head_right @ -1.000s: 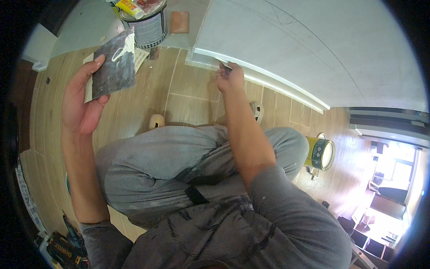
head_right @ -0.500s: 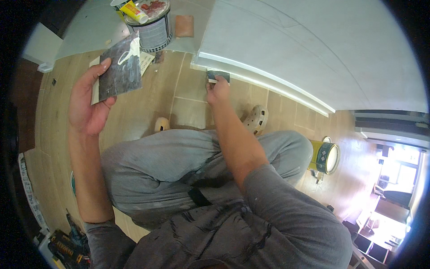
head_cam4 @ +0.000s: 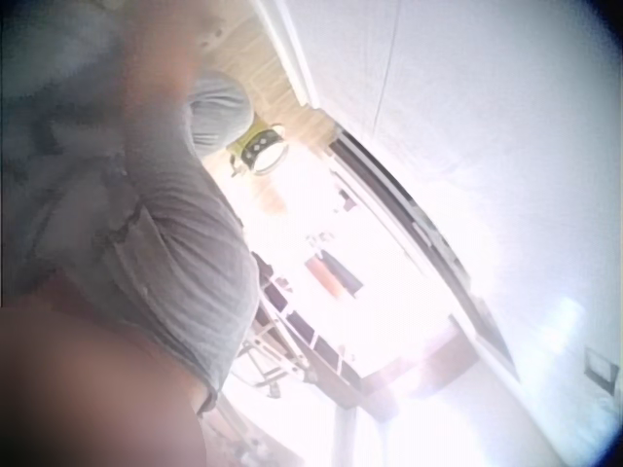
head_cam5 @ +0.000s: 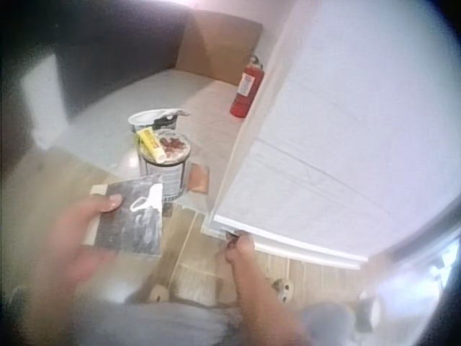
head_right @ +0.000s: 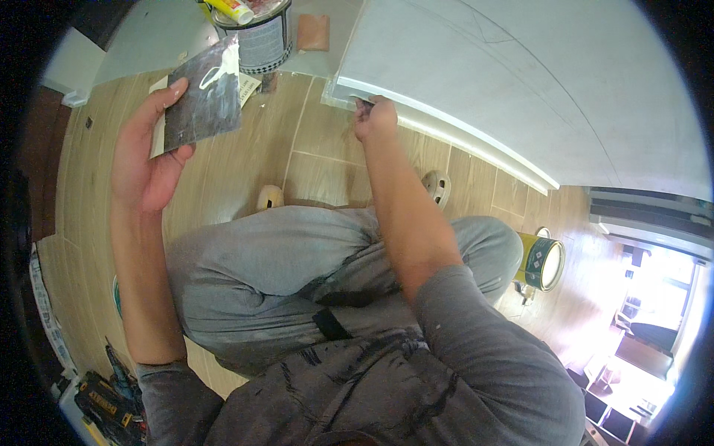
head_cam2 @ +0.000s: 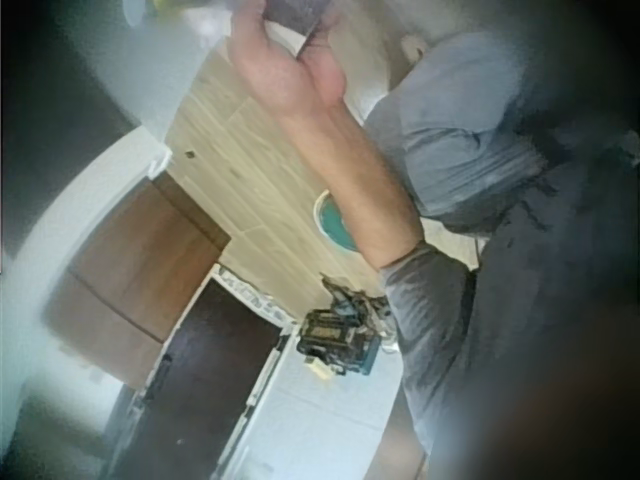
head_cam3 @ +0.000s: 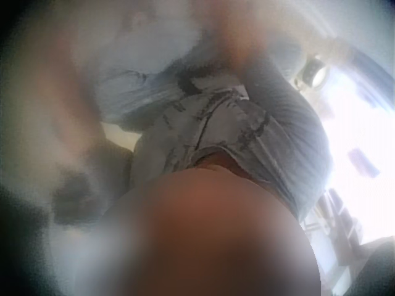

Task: The person sits on the floor and uses a putty knife to apply a white substance, likely caulk, to the seam between the baseboard and the wall. They repeatedly scoop the material from a container and smooth it along the joint.

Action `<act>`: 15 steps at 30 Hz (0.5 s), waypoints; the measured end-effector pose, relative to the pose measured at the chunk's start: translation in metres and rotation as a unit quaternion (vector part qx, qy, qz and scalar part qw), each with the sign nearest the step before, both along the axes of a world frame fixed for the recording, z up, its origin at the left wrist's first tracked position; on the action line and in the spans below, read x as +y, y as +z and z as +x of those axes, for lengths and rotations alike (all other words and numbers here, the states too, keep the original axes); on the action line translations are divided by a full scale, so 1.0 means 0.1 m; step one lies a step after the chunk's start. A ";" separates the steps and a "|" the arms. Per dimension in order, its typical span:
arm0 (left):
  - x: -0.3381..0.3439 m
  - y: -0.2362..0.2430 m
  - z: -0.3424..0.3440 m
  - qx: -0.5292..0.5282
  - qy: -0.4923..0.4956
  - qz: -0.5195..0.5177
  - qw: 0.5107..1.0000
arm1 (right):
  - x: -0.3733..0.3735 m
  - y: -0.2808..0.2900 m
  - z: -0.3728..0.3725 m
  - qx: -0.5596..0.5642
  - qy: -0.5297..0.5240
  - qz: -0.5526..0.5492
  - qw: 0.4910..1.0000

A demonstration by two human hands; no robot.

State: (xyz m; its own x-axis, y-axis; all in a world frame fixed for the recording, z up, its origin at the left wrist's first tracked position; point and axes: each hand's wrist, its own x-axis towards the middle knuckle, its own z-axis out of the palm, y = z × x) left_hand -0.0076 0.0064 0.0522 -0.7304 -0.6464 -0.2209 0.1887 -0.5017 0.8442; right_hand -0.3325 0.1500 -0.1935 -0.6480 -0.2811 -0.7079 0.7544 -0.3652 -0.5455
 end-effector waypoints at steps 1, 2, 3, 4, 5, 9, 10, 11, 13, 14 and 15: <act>0.00 0.00 0.00 0.006 -0.009 -0.001 1.000 | 0.00 0.08 -0.04 -0.012 -0.004 0.001 1.000; -0.01 0.00 0.01 0.017 -0.019 -0.017 1.000 | -0.01 0.15 -0.06 -0.024 -0.021 -0.008 0.999; -0.01 0.00 0.02 0.013 -0.014 0.000 1.000 | 0.01 0.23 -0.09 -0.024 -0.011 -0.025 0.999; 0.00 0.00 0.02 0.014 -0.010 0.003 1.000 | 0.04 0.30 -0.10 -0.026 -0.008 -0.034 0.999; 0.00 0.00 0.03 0.015 -0.005 0.006 1.000 | 0.07 0.35 -0.08 -0.025 -0.009 -0.040 0.999; -0.02 0.01 0.03 0.014 -0.013 0.001 1.000 | 0.34 0.30 0.25 0.056 -0.029 -0.034 0.997; -0.02 0.00 0.03 0.006 -0.002 0.002 1.000 | 0.38 0.23 0.33 0.070 -0.015 -0.029 0.997; -0.02 0.00 0.03 0.008 -0.001 -0.011 1.000 | 0.41 0.16 0.41 0.077 -0.011 -0.021 0.997; -0.03 -0.01 0.01 0.002 -0.013 0.000 1.000 | 0.37 -0.02 0.56 0.090 -0.005 0.005 0.996; -0.03 -0.01 0.01 0.002 -0.023 -0.001 1.000 | 0.36 -0.09 0.60 0.085 0.025 -0.016 0.996; -0.03 -0.01 0.01 0.001 -0.024 0.001 1.000 | 0.30 -0.15 0.62 0.072 0.023 -0.010 0.997</act>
